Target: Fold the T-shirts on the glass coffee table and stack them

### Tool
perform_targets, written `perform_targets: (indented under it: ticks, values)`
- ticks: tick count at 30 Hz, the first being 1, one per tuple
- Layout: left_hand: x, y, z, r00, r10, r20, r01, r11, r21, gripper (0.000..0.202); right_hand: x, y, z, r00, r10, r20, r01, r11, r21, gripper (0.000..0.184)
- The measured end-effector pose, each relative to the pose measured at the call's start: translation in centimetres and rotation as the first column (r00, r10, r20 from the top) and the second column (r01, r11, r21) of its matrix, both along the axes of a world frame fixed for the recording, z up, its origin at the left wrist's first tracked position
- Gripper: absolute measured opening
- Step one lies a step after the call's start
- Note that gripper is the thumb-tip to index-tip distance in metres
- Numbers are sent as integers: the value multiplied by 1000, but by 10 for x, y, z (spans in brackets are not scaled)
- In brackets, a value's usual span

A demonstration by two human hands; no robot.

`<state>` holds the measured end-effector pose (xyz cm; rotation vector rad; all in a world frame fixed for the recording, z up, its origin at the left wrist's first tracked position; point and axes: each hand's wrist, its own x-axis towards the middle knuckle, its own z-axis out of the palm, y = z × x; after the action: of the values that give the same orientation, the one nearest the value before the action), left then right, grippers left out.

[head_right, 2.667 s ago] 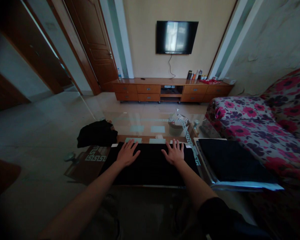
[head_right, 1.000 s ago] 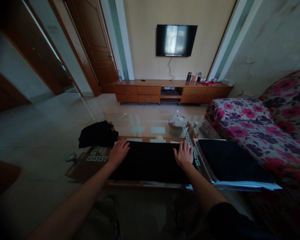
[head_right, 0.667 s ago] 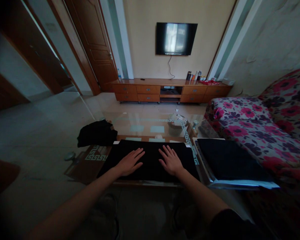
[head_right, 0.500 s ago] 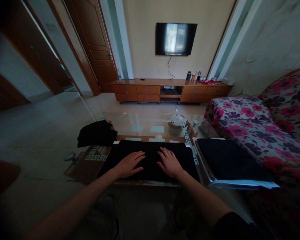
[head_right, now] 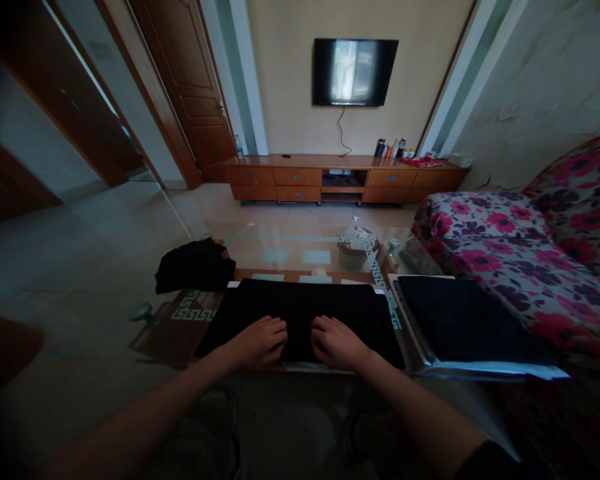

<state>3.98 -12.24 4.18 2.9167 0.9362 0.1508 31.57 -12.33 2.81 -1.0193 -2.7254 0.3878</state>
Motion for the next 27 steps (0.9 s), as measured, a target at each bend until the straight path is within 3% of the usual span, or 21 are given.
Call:
perform_targets:
  ticks: [6, 9, 15, 17, 21, 24, 27]
  values:
    - [-1, -4, -4, 998, -6, 62, 10, 998, -57, 5, -2, -1, -4, 997, -5, -77, 2, 999, -42, 5]
    - [-1, -1, -13, 992, 32, 124, -23, 997, -75, 15, -4, 1, -7, 992, -59, -112, 51, 996, -71, 18]
    - [19, 14, -29, 931, 269, 246, -277, 961, 0, 24, -28, 16, -15, 929, -326, -176, 333, 943, 9, 30]
    - [31, 17, -36, 902, 331, 278, -353, 935, 32, 38, -41, 20, -19, 913, -382, -145, 394, 917, 65, 42]
    - [44, 17, -55, 895, 386, 223, -398, 917, 8, 59, -58, 16, -34, 905, -425, -18, 425, 901, 88, 56]
    - [36, 17, -64, 899, 405, 165, -405, 914, -36, 62, -52, 11, -43, 903, -426, 47, 423, 904, 58, 59]
    - [19, 18, -64, 893, 426, 148, -423, 905, -48, 71, -30, 11, -45, 884, -462, 79, 460, 887, 38, 63]
